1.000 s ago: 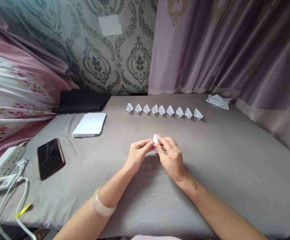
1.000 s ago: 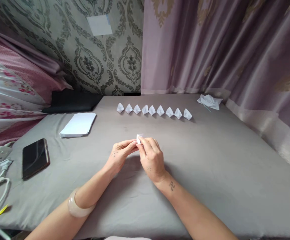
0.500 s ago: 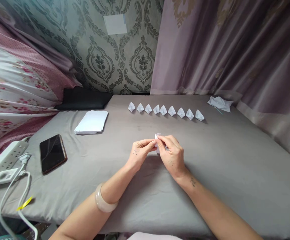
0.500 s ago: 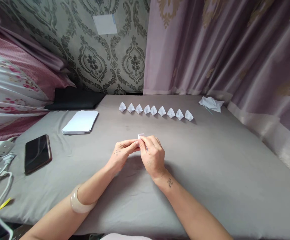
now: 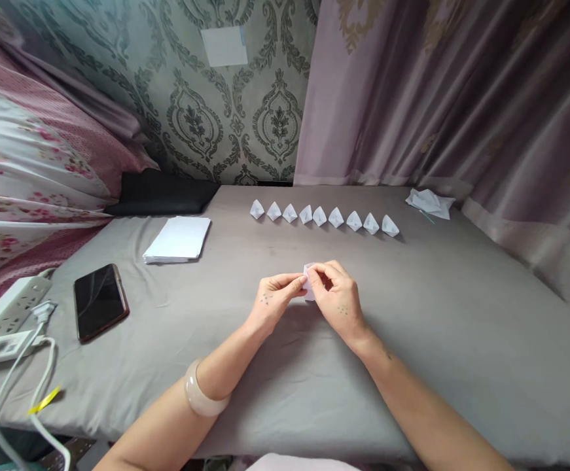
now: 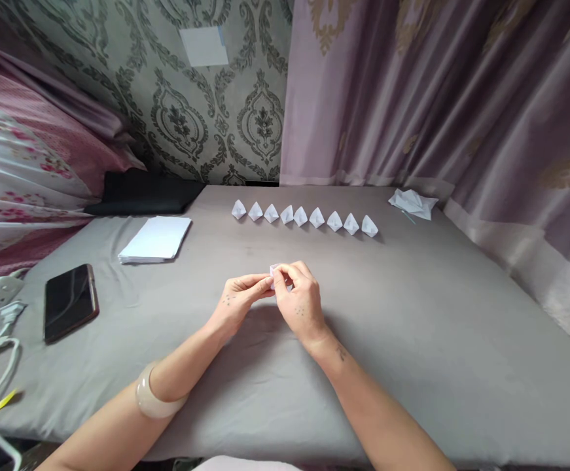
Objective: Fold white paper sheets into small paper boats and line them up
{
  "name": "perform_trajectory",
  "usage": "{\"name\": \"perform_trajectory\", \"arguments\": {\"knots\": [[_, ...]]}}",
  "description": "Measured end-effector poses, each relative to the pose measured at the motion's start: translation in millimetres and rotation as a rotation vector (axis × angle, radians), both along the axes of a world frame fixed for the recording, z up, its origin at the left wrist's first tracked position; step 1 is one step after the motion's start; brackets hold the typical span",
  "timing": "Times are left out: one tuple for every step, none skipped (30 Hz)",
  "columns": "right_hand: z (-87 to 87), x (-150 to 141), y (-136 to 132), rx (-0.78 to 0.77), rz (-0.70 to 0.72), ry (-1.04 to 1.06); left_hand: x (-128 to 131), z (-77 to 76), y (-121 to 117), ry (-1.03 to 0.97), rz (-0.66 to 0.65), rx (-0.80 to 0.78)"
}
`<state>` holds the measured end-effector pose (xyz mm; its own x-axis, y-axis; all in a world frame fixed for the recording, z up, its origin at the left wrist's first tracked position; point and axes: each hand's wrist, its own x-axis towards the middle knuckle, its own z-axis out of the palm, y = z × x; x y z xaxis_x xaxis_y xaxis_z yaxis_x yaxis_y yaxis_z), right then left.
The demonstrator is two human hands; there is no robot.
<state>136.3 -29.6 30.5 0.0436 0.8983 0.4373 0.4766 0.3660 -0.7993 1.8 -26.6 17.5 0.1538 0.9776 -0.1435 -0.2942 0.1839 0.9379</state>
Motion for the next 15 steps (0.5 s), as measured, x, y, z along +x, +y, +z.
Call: {"name": "perform_trajectory", "arguments": {"knots": [[1.1, 0, 0, -0.015, 0.017, 0.020, 0, 0.4, 0, 0.004, -0.003, 0.004], [2.2, 1, 0, -0.029, 0.033, 0.038, 0, 0.7, 0, 0.007, -0.004, 0.010], [3.3, 1, 0, -0.045, 0.045, 0.055, 0, 0.8, 0, 0.008, -0.005, 0.015], [4.3, 2, 0, -0.063, 0.055, 0.068, 0, 0.9, 0, 0.009, -0.004, 0.021], [5.1, 2, 0, -0.083, 0.062, 0.076, 0, 0.9, 0, 0.010, 0.000, 0.025], [5.7, 3, 1, -0.102, 0.066, 0.080, 0, 1.1, 0, 0.014, 0.004, 0.028], [6.1, 4, 1, -0.119, 0.069, 0.079, 0, 1.5, -1, 0.017, 0.008, 0.029], [6.3, 5, 1, -0.130, 0.073, 0.075, 1, 2.0, -1, 0.020, 0.008, 0.029], [6.4, 6, 1, -0.135, 0.075, 0.069, 1, 2.6, -1, 0.024, 0.004, 0.029], [6.4, 7, 1, -0.139, 0.079, 0.063, 1, 3.3, -2, 0.027, -0.003, 0.028], [6.6, 8, 2, -0.143, 0.083, 0.058, 1, 4.0, -2, 0.030, -0.011, 0.031], [6.9, 10, 2, -0.149, 0.085, 0.055, 2, 4.4, -3, 0.034, -0.014, 0.035], [7.2, 11, 2, -0.156, 0.088, 0.053, 2, 4.6, -3, 0.040, -0.010, 0.041], [7.6, 11, 2, -0.164, 0.092, 0.051, 2, 4.5, -3, 0.048, -0.001, 0.049], [7.9, 12, 2, -0.170, 0.099, 0.049, 1, 4.1, -2, 0.057, 0.011, 0.061]]}}
